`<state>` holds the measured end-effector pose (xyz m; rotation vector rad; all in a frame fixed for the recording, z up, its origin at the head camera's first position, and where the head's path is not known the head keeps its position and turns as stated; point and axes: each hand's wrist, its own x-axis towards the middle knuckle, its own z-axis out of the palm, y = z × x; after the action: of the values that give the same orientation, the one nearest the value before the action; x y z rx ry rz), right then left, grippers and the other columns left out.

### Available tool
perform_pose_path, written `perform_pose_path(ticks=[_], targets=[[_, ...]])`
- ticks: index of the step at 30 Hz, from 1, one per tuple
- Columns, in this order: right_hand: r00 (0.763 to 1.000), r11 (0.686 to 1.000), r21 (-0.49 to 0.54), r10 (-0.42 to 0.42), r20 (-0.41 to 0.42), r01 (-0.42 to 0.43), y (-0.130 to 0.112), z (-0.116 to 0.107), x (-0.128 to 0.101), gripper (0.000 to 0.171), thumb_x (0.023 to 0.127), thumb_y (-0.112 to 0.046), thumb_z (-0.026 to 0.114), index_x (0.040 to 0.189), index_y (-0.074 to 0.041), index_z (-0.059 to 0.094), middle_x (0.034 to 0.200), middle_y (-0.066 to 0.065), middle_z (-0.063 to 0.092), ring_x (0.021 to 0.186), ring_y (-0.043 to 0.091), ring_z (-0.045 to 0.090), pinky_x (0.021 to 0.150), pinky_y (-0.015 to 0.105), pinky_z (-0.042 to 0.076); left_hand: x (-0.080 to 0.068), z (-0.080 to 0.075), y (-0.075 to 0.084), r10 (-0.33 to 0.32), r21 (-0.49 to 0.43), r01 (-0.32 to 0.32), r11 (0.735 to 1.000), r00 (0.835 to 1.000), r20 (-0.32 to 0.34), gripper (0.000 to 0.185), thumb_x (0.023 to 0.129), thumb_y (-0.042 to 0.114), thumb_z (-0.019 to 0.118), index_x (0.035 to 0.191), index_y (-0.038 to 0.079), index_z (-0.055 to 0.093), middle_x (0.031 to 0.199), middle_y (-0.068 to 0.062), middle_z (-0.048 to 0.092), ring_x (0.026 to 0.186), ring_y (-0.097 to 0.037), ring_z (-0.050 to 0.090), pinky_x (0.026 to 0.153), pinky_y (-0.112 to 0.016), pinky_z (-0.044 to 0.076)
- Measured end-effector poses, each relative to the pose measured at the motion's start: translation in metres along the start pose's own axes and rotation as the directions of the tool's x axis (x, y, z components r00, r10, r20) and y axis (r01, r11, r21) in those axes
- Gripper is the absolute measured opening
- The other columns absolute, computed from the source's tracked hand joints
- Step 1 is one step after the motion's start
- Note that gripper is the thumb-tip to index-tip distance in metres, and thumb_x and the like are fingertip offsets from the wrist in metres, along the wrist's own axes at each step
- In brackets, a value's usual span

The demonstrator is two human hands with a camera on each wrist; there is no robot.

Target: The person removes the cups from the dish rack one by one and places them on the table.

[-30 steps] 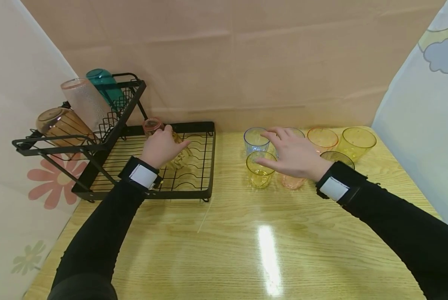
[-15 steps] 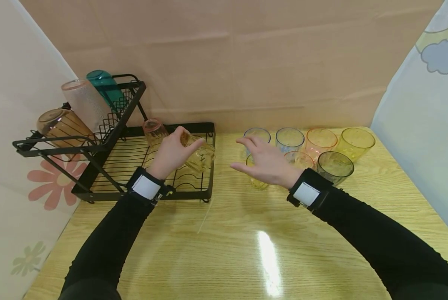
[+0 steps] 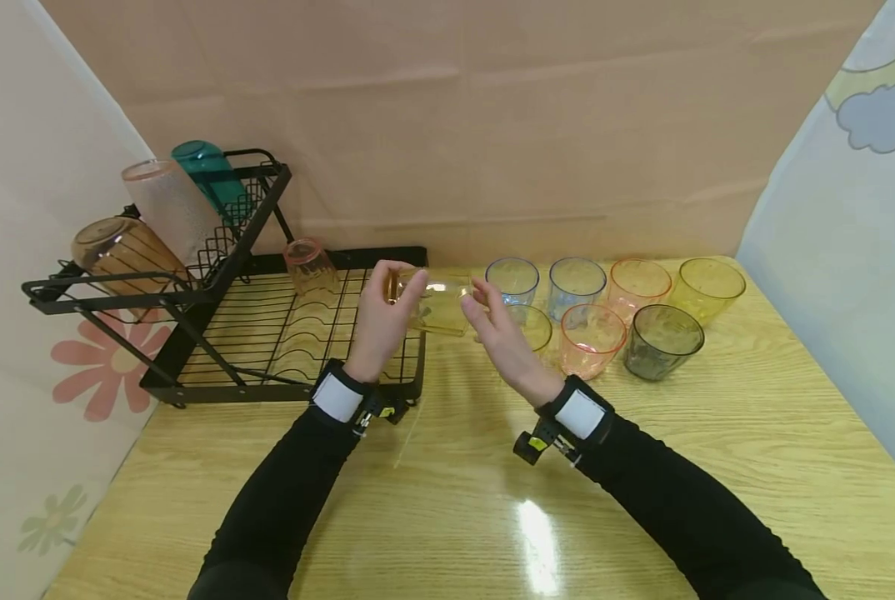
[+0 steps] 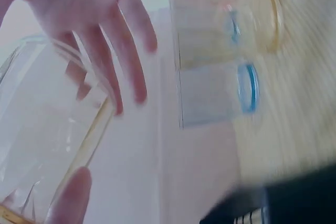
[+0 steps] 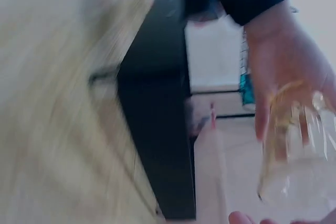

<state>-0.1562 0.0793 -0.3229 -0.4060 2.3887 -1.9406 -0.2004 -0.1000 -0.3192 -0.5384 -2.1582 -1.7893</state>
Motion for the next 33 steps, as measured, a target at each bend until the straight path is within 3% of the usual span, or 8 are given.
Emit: perform_pose_path(ticks=[4, 9, 16, 22, 24, 28, 31, 33], targets=[[0.996, 0.972, 0.226, 0.079, -0.043, -0.067, -0.003, 0.009, -0.003, 0.099, 0.09, -0.074, 0.035, 0.155, -0.006, 0.007, 0.154, 0.022, 0.019, 0.136, 0.047, 0.025, 0.097, 0.059, 0.04, -0.006, 0.017, 0.001, 0.014, -0.113, -0.02, 0.993, 0.998, -0.056, 0.029, 0.099, 0.019, 0.059, 0.116, -0.003, 0.052, 0.108, -0.011, 0.053, 0.085, -0.026, 0.055, 0.061, -0.025, 0.045], [0.975, 0.907, 0.391, 0.208, -0.084, -0.16, -0.01, 0.014, -0.004, 0.084, 0.095, -0.067, 0.03, 0.157, -0.014, 0.008, 0.157, 0.014, 0.018, 0.137, 0.04, 0.028, 0.095, 0.055, 0.043, -0.014, 0.037, -0.001, 0.034, -0.149, -0.05, 0.988, 0.994, -0.106, 0.035, 0.098, 0.023, 0.058, 0.119, -0.004, 0.049, 0.108, -0.01, 0.052, 0.086, -0.029, 0.052, 0.061, -0.029, 0.043], [0.941, 0.854, 0.484, 0.298, -0.157, -0.19, -0.014, 0.011, -0.002, 0.078, 0.095, -0.066, 0.033, 0.155, -0.019, 0.017, 0.146, 0.015, 0.034, 0.12, 0.037, 0.046, 0.09, 0.051, 0.045, -0.027, 0.051, -0.005, 0.049, -0.139, -0.067, 0.988, 0.99, -0.133, 0.044, 0.095, 0.032, 0.06, 0.121, -0.001, 0.048, 0.113, -0.01, 0.057, 0.105, -0.025, 0.053, 0.075, -0.036, 0.048], [0.915, 0.844, 0.511, 0.323, -0.24, -0.164, -0.014, 0.011, -0.004, 0.073, 0.096, -0.062, 0.038, 0.155, -0.022, 0.021, 0.152, 0.006, 0.026, 0.124, 0.032, 0.041, 0.089, 0.049, 0.044, -0.032, 0.057, -0.005, 0.091, -0.117, -0.106, 0.987, 0.988, -0.127, 0.045, 0.095, 0.036, 0.058, 0.121, 0.001, 0.047, 0.11, -0.012, 0.056, 0.1, -0.031, 0.053, 0.069, -0.035, 0.047], [0.913, 0.843, 0.511, 0.327, -0.245, -0.165, -0.014, 0.011, -0.006, 0.072, 0.097, -0.062, 0.038, 0.152, -0.018, 0.028, 0.149, 0.01, 0.033, 0.12, 0.034, 0.045, 0.089, 0.049, 0.044, -0.033, 0.058, -0.005, 0.101, -0.112, -0.115, 0.987, 0.987, -0.121, 0.045, 0.095, 0.035, 0.058, 0.121, 0.001, 0.047, 0.11, -0.014, 0.055, 0.099, -0.032, 0.052, 0.066, -0.032, 0.045], [0.911, 0.852, 0.495, 0.327, -0.25, -0.17, -0.013, 0.008, -0.009, 0.069, 0.097, -0.059, 0.039, 0.147, -0.011, 0.036, 0.143, 0.014, 0.04, 0.12, 0.033, 0.044, 0.091, 0.051, 0.043, -0.035, 0.054, -0.005, 0.106, -0.118, -0.111, 0.987, 0.993, -0.042, 0.043, 0.096, 0.029, 0.058, 0.124, 0.0, 0.044, 0.111, -0.022, 0.053, 0.096, -0.032, 0.053, 0.066, -0.03, 0.046], [0.92, 0.881, 0.447, 0.295, -0.259, -0.157, -0.01, 0.002, -0.014, 0.068, 0.098, -0.053, 0.041, 0.148, -0.008, 0.035, 0.149, 0.012, 0.034, 0.129, 0.032, 0.038, 0.095, 0.058, 0.039, -0.036, 0.046, -0.005, 0.121, -0.098, -0.112, 0.989, 0.989, 0.085, 0.041, 0.096, 0.018, 0.06, 0.127, -0.001, 0.042, 0.115, -0.023, 0.051, 0.098, -0.032, 0.054, 0.072, -0.032, 0.05], [0.933, 0.918, 0.371, 0.246, -0.265, -0.137, -0.007, -0.004, -0.018, 0.068, 0.098, -0.047, 0.043, 0.15, -0.005, 0.034, 0.153, 0.012, 0.03, 0.136, 0.031, 0.031, 0.102, 0.057, 0.033, -0.036, 0.039, -0.003, 0.121, -0.064, -0.11, 0.992, 0.972, 0.2, 0.043, 0.095, 0.013, 0.063, 0.13, 0.0, 0.041, 0.117, -0.02, 0.052, 0.098, -0.03, 0.056, 0.073, -0.032, 0.053]])
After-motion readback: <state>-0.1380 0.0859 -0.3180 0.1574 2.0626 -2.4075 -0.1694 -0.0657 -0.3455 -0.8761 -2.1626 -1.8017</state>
